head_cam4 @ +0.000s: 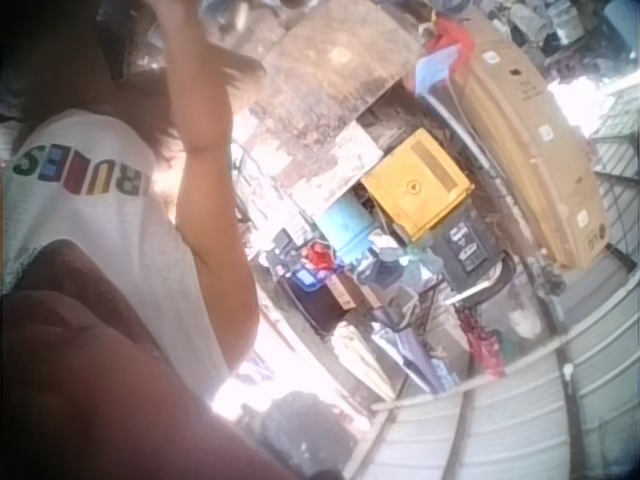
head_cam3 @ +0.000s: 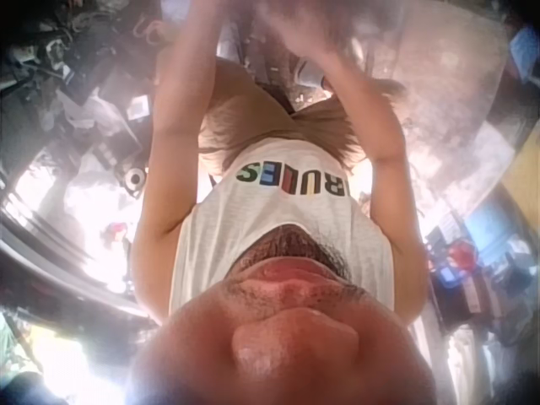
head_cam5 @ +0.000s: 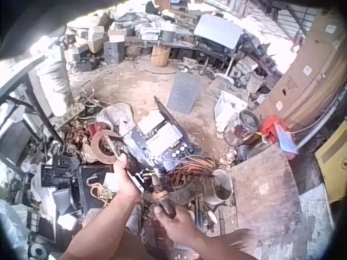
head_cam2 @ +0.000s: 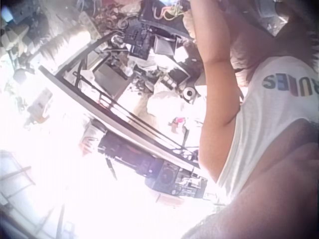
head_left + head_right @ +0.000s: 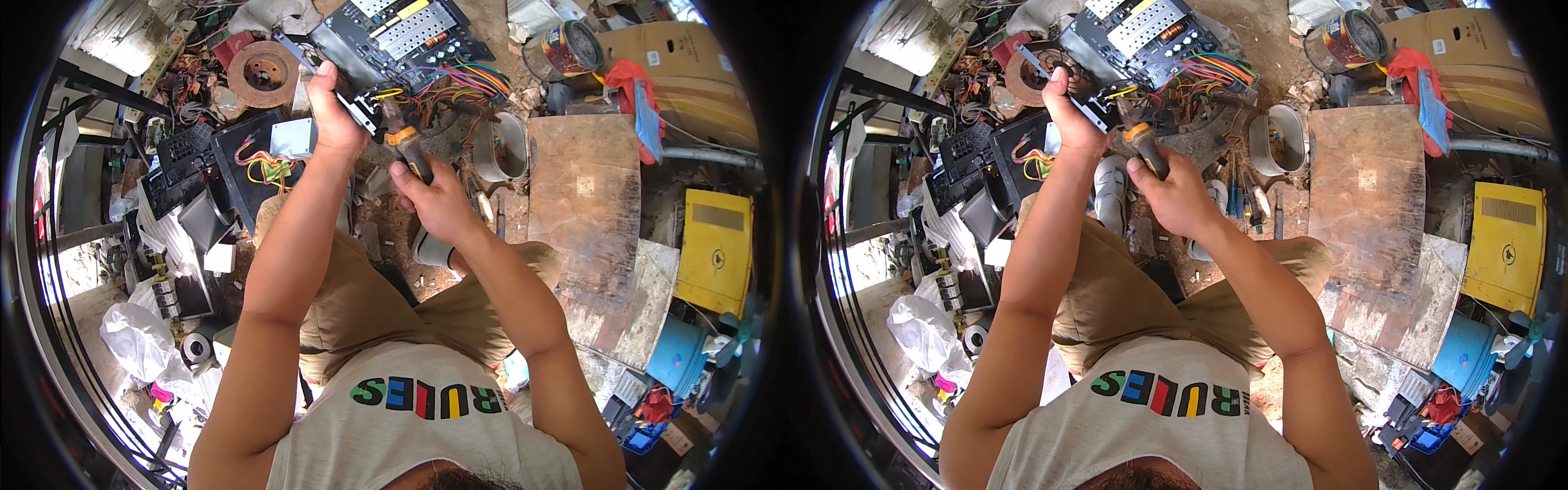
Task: The person disassembles a computer power supply unit using pliers and a screwdriver, cutting wires and unscrewing components from the metal casing.
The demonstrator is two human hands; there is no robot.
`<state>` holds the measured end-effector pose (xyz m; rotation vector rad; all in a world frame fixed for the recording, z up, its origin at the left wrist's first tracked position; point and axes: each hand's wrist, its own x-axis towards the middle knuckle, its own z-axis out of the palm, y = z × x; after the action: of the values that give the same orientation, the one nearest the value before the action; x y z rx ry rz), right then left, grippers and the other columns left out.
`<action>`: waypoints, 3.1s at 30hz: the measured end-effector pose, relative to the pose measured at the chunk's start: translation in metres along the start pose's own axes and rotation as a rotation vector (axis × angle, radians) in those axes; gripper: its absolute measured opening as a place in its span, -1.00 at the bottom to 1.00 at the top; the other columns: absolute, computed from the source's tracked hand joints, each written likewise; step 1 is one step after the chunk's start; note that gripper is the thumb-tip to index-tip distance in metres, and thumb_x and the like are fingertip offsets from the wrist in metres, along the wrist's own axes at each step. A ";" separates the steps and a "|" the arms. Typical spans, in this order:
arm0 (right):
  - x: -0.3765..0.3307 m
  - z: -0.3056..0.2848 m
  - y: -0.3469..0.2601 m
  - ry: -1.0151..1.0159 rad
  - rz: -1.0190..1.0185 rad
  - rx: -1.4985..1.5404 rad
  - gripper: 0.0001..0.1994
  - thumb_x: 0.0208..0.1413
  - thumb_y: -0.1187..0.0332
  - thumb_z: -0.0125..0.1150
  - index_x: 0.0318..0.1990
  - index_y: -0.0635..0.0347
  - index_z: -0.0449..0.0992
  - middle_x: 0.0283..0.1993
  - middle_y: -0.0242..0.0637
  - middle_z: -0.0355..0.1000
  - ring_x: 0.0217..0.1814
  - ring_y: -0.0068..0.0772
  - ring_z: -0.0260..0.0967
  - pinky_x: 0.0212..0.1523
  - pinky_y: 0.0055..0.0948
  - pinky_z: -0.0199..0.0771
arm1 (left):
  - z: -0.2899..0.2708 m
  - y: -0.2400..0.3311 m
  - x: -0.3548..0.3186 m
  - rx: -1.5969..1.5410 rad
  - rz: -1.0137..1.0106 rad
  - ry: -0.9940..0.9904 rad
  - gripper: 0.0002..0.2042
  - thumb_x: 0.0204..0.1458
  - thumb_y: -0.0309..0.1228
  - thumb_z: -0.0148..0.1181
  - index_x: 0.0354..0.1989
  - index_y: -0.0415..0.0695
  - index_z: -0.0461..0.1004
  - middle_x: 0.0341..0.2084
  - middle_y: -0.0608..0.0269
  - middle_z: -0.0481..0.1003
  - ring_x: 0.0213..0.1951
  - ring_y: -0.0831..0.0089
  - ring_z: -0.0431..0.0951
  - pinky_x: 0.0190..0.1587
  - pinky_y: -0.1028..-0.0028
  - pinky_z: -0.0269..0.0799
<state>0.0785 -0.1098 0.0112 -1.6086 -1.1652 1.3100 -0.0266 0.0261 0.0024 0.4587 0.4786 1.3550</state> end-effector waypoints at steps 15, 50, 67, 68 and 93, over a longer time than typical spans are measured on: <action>0.005 -0.039 -0.017 0.139 -0.561 -0.152 -0.73 0.12 0.48 0.20 -0.01 0.23 0.43 0.13 -0.22 0.45 -0.13 -0.46 0.45 -0.08 -0.42 0.45 | -0.005 -0.001 0.000 -0.011 -0.079 -0.008 -0.50 0.03 0.06 0.06 -0.01 -0.07 0.45 -0.15 0.19 0.53 -0.06 0.15 0.53 0.04 0.10 0.44; 0.006 -0.029 -0.015 0.152 -0.511 -0.748 -0.25 -0.18 0.48 0.34 0.30 -0.20 0.35 0.25 0.02 0.19 0.09 0.16 0.40 0.05 -0.12 0.51 | -0.011 0.002 -0.001 0.030 -0.059 -0.049 -0.45 0.02 0.06 0.06 0.04 -0.12 0.43 -0.06 0.15 0.54 -0.04 0.18 0.56 0.06 0.17 0.46; 0.011 -0.056 -0.019 0.237 -0.599 -0.555 -0.51 -0.05 0.48 0.26 0.13 0.23 0.46 0.15 -0.07 0.37 0.16 0.04 0.38 0.19 -0.21 0.37 | 0.019 0.016 -0.014 -0.019 -0.104 -0.036 -0.67 -0.02 0.04 0.17 -0.37 0.03 0.47 -0.39 0.40 0.49 -0.29 0.37 0.49 -0.18 0.29 0.41; 0.010 -0.056 -0.020 0.241 -0.593 -0.558 -0.51 -0.05 0.48 0.26 0.12 0.24 0.46 0.15 -0.07 0.38 0.17 0.04 0.38 0.19 -0.21 0.37 | 0.023 0.016 -0.015 -0.014 -0.095 -0.045 -0.67 -0.02 0.04 0.17 -0.37 0.03 0.47 -0.39 0.40 0.49 -0.30 0.37 0.50 -0.18 0.29 0.42; -0.171 -0.098 -0.079 -0.530 -0.772 0.997 -0.91 0.15 0.31 0.24 -0.37 0.02 0.47 -0.42 -0.35 0.51 -0.40 -0.39 0.42 0.32 0.45 0.05 | -0.035 -0.013 0.003 0.159 -0.208 -0.053 -0.48 0.02 0.05 0.11 0.05 -0.06 0.46 -0.10 0.22 0.55 -0.07 0.20 0.56 0.02 0.19 0.47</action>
<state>0.1483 -0.2484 0.1561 -0.0639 -0.9820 1.4240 -0.0361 0.0282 -0.0338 0.5583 0.5765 1.1070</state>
